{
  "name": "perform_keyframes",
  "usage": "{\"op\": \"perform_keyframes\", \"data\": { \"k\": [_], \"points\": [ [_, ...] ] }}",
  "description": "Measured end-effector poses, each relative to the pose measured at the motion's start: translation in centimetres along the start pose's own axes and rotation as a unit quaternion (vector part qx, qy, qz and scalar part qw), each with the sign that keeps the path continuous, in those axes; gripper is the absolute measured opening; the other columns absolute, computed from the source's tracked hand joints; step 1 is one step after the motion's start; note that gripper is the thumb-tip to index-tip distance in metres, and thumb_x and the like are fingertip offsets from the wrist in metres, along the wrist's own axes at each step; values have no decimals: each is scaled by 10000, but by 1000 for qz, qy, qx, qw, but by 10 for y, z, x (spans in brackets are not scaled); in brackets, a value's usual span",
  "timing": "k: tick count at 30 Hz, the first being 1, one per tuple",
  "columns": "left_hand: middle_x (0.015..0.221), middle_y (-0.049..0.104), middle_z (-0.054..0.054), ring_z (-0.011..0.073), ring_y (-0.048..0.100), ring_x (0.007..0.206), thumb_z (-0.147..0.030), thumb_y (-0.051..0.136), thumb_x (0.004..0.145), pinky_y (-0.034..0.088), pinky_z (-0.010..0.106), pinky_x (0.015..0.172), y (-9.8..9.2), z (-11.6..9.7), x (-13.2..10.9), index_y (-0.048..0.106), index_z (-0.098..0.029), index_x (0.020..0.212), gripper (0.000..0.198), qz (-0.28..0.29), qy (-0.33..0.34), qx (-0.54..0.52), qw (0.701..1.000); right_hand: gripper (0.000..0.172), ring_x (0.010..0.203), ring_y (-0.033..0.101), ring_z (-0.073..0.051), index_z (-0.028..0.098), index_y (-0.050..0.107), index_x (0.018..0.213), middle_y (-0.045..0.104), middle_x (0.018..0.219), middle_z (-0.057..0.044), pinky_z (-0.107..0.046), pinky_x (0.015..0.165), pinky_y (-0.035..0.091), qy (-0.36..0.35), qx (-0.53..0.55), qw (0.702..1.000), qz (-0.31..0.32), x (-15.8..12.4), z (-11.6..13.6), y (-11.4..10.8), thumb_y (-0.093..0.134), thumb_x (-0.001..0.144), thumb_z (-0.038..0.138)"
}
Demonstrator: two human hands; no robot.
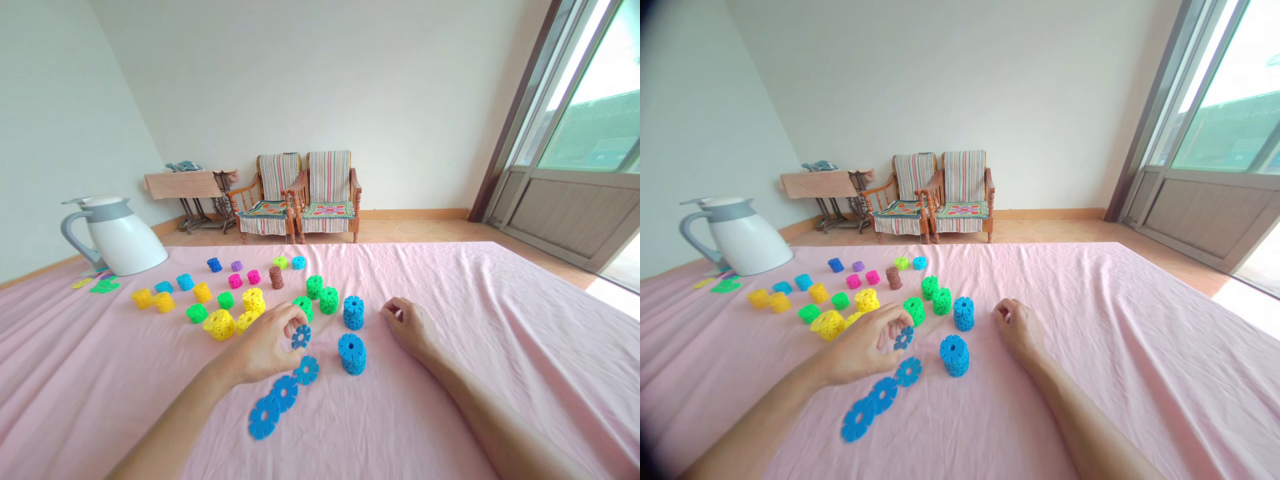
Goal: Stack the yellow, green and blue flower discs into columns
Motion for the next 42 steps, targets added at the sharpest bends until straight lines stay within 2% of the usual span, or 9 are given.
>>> {"op": "perform_keyframes", "data": {
  "k": [5, 10, 16, 27, 32, 35, 37, 42],
  "points": [
    [908, 552, -3, 156, 533, 803, -166, 592, 653, 441, 265, 710, 5, -45, 11, 589, -221, 946, 298, 3, 64, -24, 998, 171, 558, 517, -121, 208, 607, 683, 602, 679, 6, -240, 556, 352, 3, -4, 1000, 1, 1, 2, -1, 460, 760, 252],
    [940, 556, 17, 182, 541, 870, -174, 603, 666, 442, 287, 759, 25, -63, 22, 607, -220, 1031, 368, 43, 91, -7, 995, 155, 575, 520, -124, 207, 606, 681, 599, 677, 4, -243, 575, 356, 4, -10, 1000, 0, 1, 4, -4, 473, 755, 238],
    [946, 556, 18, 186, 541, 854, -183, 608, 668, 443, 284, 745, 36, -63, 28, 611, -217, 1034, 367, 60, 97, 16, 993, 148, 583, 517, -126, 208, 601, 682, 598, 683, 1, -241, 575, 350, 8, -13, 1000, -2, 1, 4, -3, 473, 752, 227],
    [897, 562, 8, 180, 543, 810, -197, 616, 665, 434, 265, 692, 37, -68, 32, 625, -216, 976, 312, 74, 98, 44, 991, 154, 591, 520, -125, 214, 607, 693, 602, 692, 5, -241, 571, 339, 5, -16, 1000, 0, -2, 9, -8, 472, 763, 232],
    [991, 576, 21, 192, 551, 887, -253, 651, 700, 436, 276, 752, 31, -66, 29, 607, -227, 1078, 382, 61, 95, 20, 993, 156, 582, 521, -125, 213, 610, 690, 603, 683, 5, -243, 574, 344, 7, -16, 1000, 3, -2, 9, -8, 473, 760, 233],
    [964, 585, 15, 178, 558, 866, -264, 601, 761, 428, 274, 751, 21, -56, 22, 615, -228, 1024, 266, 43, 70, 10, 997, 154, 584, 522, -125, 211, 608, 688, 604, 685, 3, -242, 577, 348, 9, -15, 1000, 4, -1, 8, -7, 473, 759, 233],
    [904, 587, 7, 172, 559, 827, -241, 575, 763, 420, 268, 720, 17, -45, 14, 618, -219, 942, 186, 51, 47, 20, 997, 154, 587, 524, -126, 210, 608, 690, 605, 687, 2, -243, 581, 351, 9, -14, 1000, 4, -1, 7, -6, 474, 760, 236],
    [872, 571, -4, 180, 556, 810, -194, 582, 665, 405, 261, 692, 24, -17, -9, 611, -221, 932, 270, 110, 2, 57, 992, 161, 586, 520, -125, 203, 603, 683, 599, 684, 1, -240, 578, 353, 11, -11, 1000, 5, 1, 4, -2, 465, 762, 232]
  ]
}}
Point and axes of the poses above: each hand's wrist, its own x-axis towards the middle knuckle, its own y-axis out of the palm, z = x × y, the point moved 8 cm from there along x, towards the middle knuckle
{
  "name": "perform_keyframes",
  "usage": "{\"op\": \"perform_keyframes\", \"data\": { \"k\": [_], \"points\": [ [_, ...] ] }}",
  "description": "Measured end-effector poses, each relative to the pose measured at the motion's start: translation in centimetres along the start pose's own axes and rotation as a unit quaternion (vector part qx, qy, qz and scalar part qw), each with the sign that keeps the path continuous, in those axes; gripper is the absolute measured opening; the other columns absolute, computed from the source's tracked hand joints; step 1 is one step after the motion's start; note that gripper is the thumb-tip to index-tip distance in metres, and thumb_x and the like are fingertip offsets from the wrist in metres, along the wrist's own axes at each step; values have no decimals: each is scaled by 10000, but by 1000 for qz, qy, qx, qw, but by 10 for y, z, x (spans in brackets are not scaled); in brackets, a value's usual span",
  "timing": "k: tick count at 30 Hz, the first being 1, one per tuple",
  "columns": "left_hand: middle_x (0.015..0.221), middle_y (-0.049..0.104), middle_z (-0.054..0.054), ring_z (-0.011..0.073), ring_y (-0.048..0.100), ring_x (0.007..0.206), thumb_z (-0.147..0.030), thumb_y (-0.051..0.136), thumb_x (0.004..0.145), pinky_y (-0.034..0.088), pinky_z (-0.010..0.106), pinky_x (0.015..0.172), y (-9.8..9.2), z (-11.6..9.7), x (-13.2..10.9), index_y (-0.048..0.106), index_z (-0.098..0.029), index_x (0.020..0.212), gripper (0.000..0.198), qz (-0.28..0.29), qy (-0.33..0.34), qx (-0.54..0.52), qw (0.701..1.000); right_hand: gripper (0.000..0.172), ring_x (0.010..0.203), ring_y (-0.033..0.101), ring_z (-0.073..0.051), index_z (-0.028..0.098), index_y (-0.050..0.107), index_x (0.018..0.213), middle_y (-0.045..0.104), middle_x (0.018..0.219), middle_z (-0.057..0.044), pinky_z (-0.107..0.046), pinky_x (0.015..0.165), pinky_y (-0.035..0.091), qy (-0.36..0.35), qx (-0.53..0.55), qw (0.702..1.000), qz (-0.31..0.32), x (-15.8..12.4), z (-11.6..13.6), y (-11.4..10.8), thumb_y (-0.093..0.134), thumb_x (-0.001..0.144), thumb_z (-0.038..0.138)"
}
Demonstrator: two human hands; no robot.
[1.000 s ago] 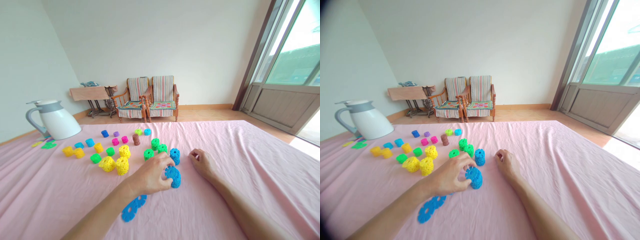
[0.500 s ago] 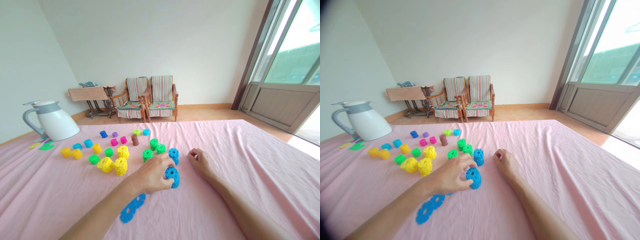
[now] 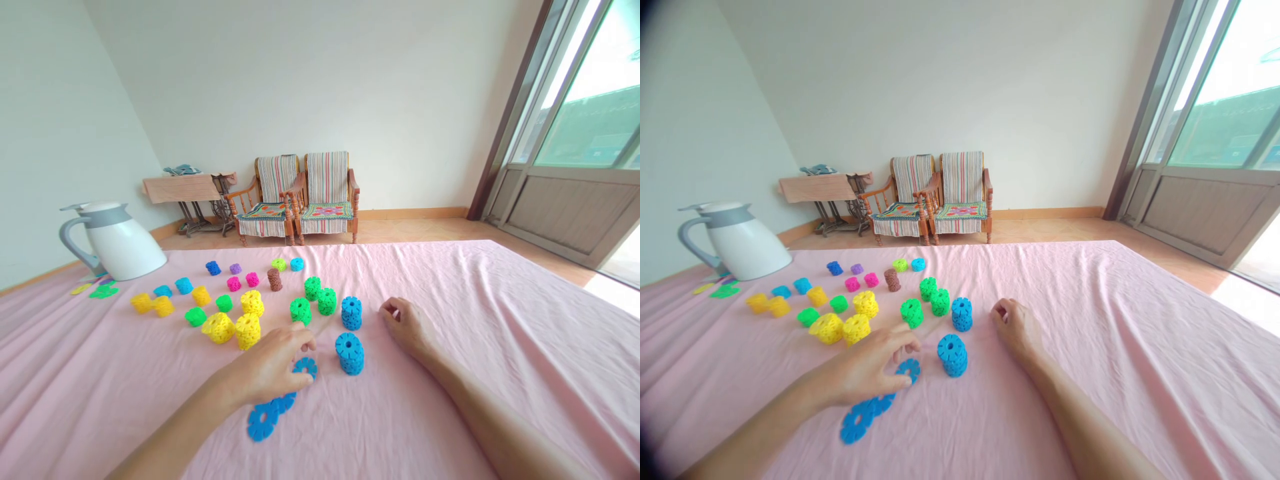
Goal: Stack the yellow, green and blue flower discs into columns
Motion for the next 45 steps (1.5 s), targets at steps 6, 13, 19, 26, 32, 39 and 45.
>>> {"op": "perform_keyframes", "data": {
  "k": [6, 13, 19, 26, 32, 39, 45],
  "points": [
    [840, 530, -5, 171, 538, 783, -153, 546, 635, 396, 244, 664, 11, 8, -6, 606, -220, 931, 309, -4, -14, -4, 1000, 162, 574, 517, -121, 202, 606, 698, 602, 694, 5, -233, 563, 347, -1, 2, 1000, 3, 0, -2, 2, 467, 768, 244],
    [826, 522, -6, 165, 535, 759, -133, 546, 587, 396, 233, 628, 14, 7, 0, 573, -206, 849, 273, -19, -7, 0, 1000, 165, 580, 519, -122, 203, 605, 691, 602, 688, 4, -233, 565, 347, -2, 0, 1000, 0, 0, 0, 0, 463, 767, 238],
    [836, 542, 0, 163, 544, 769, -187, 571, 658, 429, 266, 688, -7, -10, 11, 553, -198, 883, 226, -85, 13, -39, 996, 162, 594, 523, -125, 199, 604, 683, 598, 682, 2, -233, 573, 350, -1, -2, 1000, -4, 0, 0, 0, 469, 765, 236],
    [889, 556, 18, 189, 536, 839, -171, 589, 636, 433, 285, 725, -12, -49, 33, 574, -203, 948, 315, -93, 83, -49, 991, 160, 587, 520, -125, 202, 607, 691, 597, 685, 3, -238, 578, 354, -2, -6, 1000, -2, -1, 3, -3, 470, 767, 233],
    [873, 561, 16, 189, 544, 812, -146, 559, 626, 412, 266, 668, -5, -58, 42, 575, -204, 915, 295, -63, 81, -13, 995, 148, 587, 516, -125, 206, 609, 698, 599, 686, 3, -241, 583, 354, -1, -10, 1000, 1, -3, 7, -6, 478, 765, 222],
    [988, 583, 28, 210, 545, 912, -217, 621, 668, 434, 293, 762, -10, -52, 35, 588, -217, 1010, 343, -76, 68, -40, 994, 165, 591, 524, -130, 204, 600, 692, 596, 684, 0, -245, 582, 358, -5, -9, 1000, 3, -3, 9, -7, 455, 768, 227],
    [858, 603, 18, 172, 562, 830, -13, 407, 698, 415, 274, 726, -11, -23, 25, 580, -197, 793, 269, -145, 8, 1, 989, 197, 605, 528, -128, 212, 644, 745, 624, 729, -2, -236, 580, 350, -44, -3, 998, 39, -8, 28, -12, 455, 721, 162]
  ]
}}
Point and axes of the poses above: each hand's wrist, its own x-axis towards the middle knuckle, its own y-axis out of the palm, z = x × y, the point moved 8 cm from there along x, towards the middle knuckle
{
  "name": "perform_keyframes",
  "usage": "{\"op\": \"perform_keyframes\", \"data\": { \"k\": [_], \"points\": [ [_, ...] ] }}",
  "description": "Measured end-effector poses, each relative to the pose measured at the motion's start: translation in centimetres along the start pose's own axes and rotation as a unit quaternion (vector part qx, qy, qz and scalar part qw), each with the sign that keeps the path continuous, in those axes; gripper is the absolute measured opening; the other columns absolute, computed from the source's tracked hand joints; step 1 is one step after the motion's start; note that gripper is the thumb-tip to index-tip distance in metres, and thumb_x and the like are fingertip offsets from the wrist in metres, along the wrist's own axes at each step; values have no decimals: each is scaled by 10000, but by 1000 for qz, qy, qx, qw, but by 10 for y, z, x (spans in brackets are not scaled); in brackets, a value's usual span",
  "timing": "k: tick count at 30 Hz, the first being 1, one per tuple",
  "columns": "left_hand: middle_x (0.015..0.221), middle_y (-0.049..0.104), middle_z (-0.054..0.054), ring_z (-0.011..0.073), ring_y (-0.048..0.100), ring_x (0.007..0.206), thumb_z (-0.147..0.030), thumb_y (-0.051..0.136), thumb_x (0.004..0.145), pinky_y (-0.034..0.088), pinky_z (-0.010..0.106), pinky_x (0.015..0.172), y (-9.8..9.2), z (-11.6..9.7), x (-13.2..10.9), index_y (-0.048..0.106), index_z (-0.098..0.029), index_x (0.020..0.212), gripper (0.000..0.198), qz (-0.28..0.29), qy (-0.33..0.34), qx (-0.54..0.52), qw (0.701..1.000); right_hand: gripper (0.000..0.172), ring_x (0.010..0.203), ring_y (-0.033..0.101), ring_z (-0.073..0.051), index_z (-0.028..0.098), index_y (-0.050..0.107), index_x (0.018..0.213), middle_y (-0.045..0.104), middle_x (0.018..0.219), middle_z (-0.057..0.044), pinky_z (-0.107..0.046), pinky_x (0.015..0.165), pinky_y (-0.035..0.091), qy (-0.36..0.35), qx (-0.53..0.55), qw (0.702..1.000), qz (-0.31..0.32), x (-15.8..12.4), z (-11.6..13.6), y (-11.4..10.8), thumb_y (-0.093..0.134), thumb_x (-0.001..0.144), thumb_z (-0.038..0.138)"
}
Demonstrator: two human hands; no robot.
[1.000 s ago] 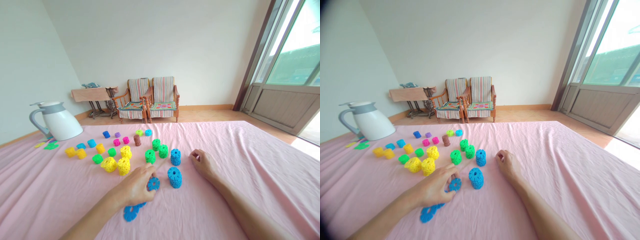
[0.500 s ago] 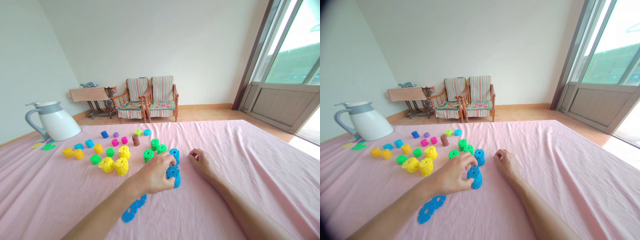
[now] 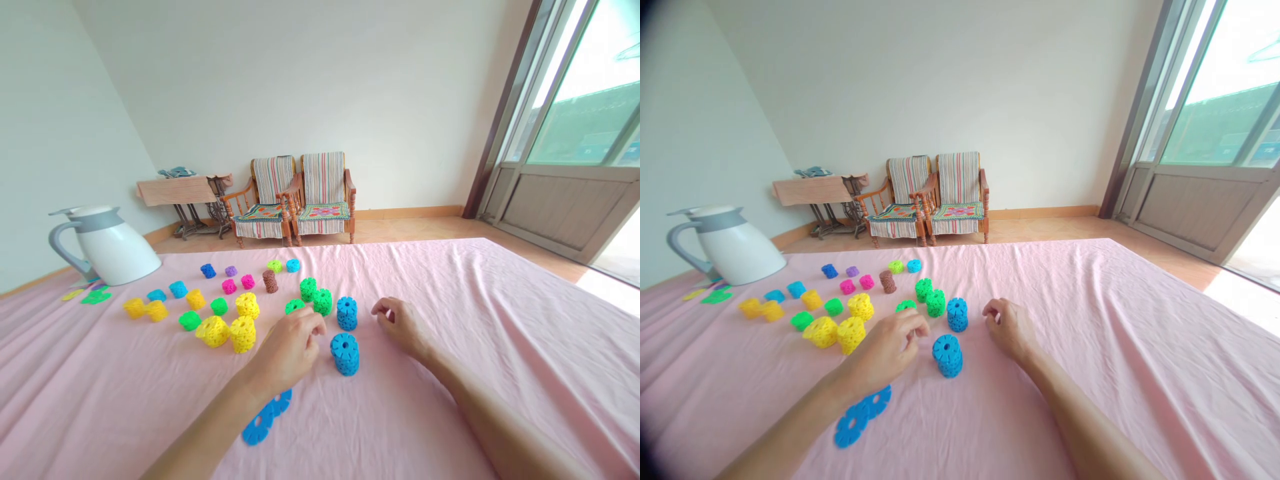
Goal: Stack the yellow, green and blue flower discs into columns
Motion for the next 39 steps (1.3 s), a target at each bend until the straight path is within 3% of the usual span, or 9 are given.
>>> {"op": "perform_keyframes", "data": {
  "k": [5, 11, 17, 35, 39],
  "points": [
    [754, 588, 5, 164, 554, 773, 13, 398, 681, 388, 257, 676, 20, 9, -7, 561, -192, 692, 262, 32, 6, 27, 999, 184, 500, 428, -101, 209, 610, 596, 544, 548, 19, -234, 503, 240, -101, -60, 980, 162, -22, 51, 4, 468, 655, 107],
    [719, 565, 6, 163, 544, 755, 5, 403, 705, 386, 242, 671, 26, 7, -9, 570, -191, 683, 258, 37, 6, 7, 999, 143, 448, 244, -77, 195, 496, 536, 439, 498, 32, -250, 478, 174, -147, -108, 959, 217, -44, 81, -5, 453, 629, 95],
    [728, 571, 3, 163, 549, 747, 1, 403, 701, 375, 244, 651, 32, 7, -8, 555, -193, 692, 247, 39, 17, -6, 999, 141, 447, 201, -77, 191, 453, 541, 418, 502, 28, -263, 478, 153, -140, -134, 952, 235, -48, 81, 0, 439, 652, 105],
    [719, 555, -9, 141, 532, 736, 19, 380, 663, 340, 236, 637, 35, -1, -8, 512, -190, 676, 247, 37, 47, -17, 998, 135, 470, 248, -75, 180, 505, 596, 489, 541, 26, -244, 479, 154, -159, -134, 948, 241, -53, 87, 1, 434, 686, 108],
    [757, 565, -8, 145, 534, 756, -18, 392, 690, 352, 240, 654, 23, 11, -8, 537, -193, 721, 230, 39, 18, -9, 999, 147, 462, 268, -69, 176, 502, 589, 490, 528, 24, -245, 482, 156, -142, -127, 957, 220, -46, 81, 0, 431, 692, 99]
  ]
}}
Point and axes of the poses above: each hand's wrist, its own x-axis towards the middle knuckle, its own y-axis out of the palm, z = x × y, the point moved 8 cm from there along x, towards the middle knuckle
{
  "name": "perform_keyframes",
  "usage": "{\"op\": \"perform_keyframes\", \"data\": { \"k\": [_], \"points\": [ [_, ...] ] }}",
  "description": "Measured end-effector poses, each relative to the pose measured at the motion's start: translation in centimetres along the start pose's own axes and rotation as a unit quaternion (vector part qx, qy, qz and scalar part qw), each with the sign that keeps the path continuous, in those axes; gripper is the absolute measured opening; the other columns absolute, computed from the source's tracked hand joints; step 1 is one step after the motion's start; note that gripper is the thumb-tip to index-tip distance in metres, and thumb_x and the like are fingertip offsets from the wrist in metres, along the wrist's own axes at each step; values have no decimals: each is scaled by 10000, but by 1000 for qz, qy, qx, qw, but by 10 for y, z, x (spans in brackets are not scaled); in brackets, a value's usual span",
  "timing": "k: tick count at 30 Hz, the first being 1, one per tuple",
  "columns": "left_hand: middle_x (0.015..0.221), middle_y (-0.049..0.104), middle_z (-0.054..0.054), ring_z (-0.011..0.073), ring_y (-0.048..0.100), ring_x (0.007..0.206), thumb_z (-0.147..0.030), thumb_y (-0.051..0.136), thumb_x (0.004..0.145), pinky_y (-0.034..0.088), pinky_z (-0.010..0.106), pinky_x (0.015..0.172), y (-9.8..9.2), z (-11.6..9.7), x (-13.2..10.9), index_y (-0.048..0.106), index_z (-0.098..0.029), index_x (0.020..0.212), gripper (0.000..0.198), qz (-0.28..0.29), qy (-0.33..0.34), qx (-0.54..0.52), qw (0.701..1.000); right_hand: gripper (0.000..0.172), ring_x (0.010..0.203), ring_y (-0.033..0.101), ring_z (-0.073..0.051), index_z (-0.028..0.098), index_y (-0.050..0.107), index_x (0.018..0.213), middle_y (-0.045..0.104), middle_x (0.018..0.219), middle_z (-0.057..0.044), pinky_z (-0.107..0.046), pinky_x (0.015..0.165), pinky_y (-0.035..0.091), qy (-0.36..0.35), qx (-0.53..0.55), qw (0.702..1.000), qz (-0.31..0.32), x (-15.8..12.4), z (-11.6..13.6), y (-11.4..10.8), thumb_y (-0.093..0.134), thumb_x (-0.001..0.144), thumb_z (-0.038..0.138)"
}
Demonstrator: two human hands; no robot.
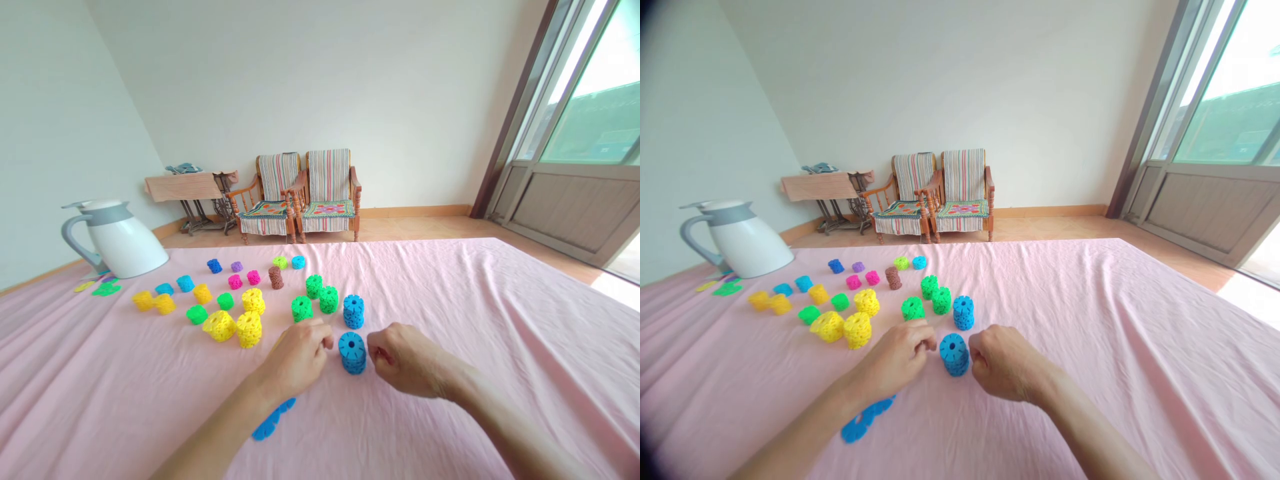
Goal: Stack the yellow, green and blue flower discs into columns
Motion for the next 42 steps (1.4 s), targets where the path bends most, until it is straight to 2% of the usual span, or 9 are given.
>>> {"op": "perform_keyframes", "data": {
  "k": [2, 4, 7, 11, 17, 23, 28, 34, 42],
  "points": [
    [765, 561, -15, 143, 530, 738, -62, 437, 693, 353, 240, 645, -9, 7, -5, 546, -197, 753, 183, 30, -8, 3, 1000, 155, 469, 292, -69, 173, 500, 592, 495, 531, 19, -246, 489, 161, 15, 3, 1000, -26, 3, -8, -2, 425, 702, 94],
    [754, 551, -29, 143, 525, 727, -129, 514, 685, 347, 234, 625, -14, 14, -12, 524, -198, 738, 88, 95, -8, 1, 995, 164, 477, 311, -73, 171, 500, 598, 491, 530, 16, -248, 493, 164, 33, 3, 998, -52, 6, -18, -3, 418, 717, 93],
    [772, 549, -39, 157, 514, 718, -242, 671, 598, 310, 227, 554, -16, 25, -26, 499, -205, 758, 238, 180, -43, 25, 982, 169, 483, 337, -76, 175, 511, 610, 489, 530, 18, -241, 497, 179, 56, 10, 996, -73, 9, -32, -1, 414, 718, 88],
    [736, 544, -34, 177, 506, 681, -306, 723, 545, 266, 248, 519, -14, 28, -36, 467, -206, 719, 326, 216, -79, 103, 968, 176, 496, 390, -83, 183, 542, 646, 491, 529, 23, -232, 506, 203, 68, 32, 994, -85, 12, -43, 4, 413, 714, 85],
    [766, 571, 12, 216, 545, 718, -171, 565, 588, 350, 286, 568, -9, 16, -38, 432, -208, 683, 167, 205, -57, 140, 967, 186, 502, 414, -89, 185, 567, 676, 496, 532, 26, -232, 509, 213, 70, 41, 992, -95, 14, -47, 7, 411, 720, 94],
    [867, 569, 26, 236, 559, 825, -146, 505, 574, 436, 328, 695, 1, 10, -31, 463, -214, 785, 226, 166, 0, 133, 977, 198, 543, 465, -96, 185, 587, 718, 561, 583, 12, -231, 529, 226, 66, 45, 992, -102, 14, -47, 7, 409, 737, 102],
    [995, 535, 23, 208, 523, 974, -98, 484, 617, 425, 300, 821, 3, 4, -20, 493, -222, 905, 314, 108, 41, 67, 991, 198, 549, 466, -99, 184, 594, 734, 567, 589, 11, -231, 534, 228, 69, 38, 992, -100, 14, -48, 7, 411, 748, 109],
    [957, 524, 14, 209, 522, 955, -213, 550, 695, 421, 293, 805, 1, 17, -18, 522, -227, 930, 237, 107, 3, 30, 994, 202, 557, 471, -101, 182, 598, 744, 564, 593, 12, -226, 539, 234, 62, 41, 992, -102, 13, -47, 7, 411, 751, 107],
    [866, 516, -1, 199, 532, 849, -199, 564, 584, 417, 270, 691, 2, 14, -15, 480, -214, 828, 258, 124, -22, 41, 991, 192, 523, 450, -109, 187, 601, 770, 508, 542, 28, -228, 539, 255, 82, 56, 980, -172, 16, -60, 7, 415, 758, 141]
  ]
}}
Point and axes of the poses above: each hand's wrist, its own x-axis towards the middle knuckle, its own y-axis out of the palm, z = x × y, the point moved 8 cm from there along x, towards the middle knuckle
